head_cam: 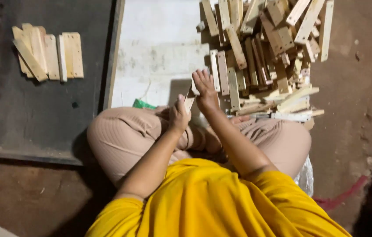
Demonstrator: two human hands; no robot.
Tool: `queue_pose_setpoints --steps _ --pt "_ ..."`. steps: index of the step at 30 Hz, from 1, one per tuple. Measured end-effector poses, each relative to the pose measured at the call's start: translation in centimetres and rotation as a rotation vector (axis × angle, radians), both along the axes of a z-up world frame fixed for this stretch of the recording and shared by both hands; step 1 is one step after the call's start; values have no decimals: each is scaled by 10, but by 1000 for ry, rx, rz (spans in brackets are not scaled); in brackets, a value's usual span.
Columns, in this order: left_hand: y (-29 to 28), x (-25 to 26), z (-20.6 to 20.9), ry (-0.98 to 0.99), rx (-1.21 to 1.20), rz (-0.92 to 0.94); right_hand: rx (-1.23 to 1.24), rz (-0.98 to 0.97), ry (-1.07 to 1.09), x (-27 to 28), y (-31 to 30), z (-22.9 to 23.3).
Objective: A person sits on the floor and neatly stacks individual wooden slats from a large pile onto a tray.
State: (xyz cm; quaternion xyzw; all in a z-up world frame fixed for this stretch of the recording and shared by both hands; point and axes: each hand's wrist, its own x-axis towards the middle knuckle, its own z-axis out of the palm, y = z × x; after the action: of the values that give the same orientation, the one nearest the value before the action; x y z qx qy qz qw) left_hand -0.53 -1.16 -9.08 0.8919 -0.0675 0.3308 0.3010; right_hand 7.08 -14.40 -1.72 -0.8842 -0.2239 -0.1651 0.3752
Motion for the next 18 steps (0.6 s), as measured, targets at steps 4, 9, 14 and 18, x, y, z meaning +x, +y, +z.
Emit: queue_pose_setpoints --steps 4,9,14,18 --pt "14 9 173 705 -1106 113 549 367 403 -41 15 -39" --pt "14 0 -3 360 -134 27 -755 16 364 -8 1 -20" --pt "14 9 135 739 -972 32 -113 77 177 -38 18 -12" --pt "16 1 94 872 -1023 112 58 320 38 -18 -7 -67"
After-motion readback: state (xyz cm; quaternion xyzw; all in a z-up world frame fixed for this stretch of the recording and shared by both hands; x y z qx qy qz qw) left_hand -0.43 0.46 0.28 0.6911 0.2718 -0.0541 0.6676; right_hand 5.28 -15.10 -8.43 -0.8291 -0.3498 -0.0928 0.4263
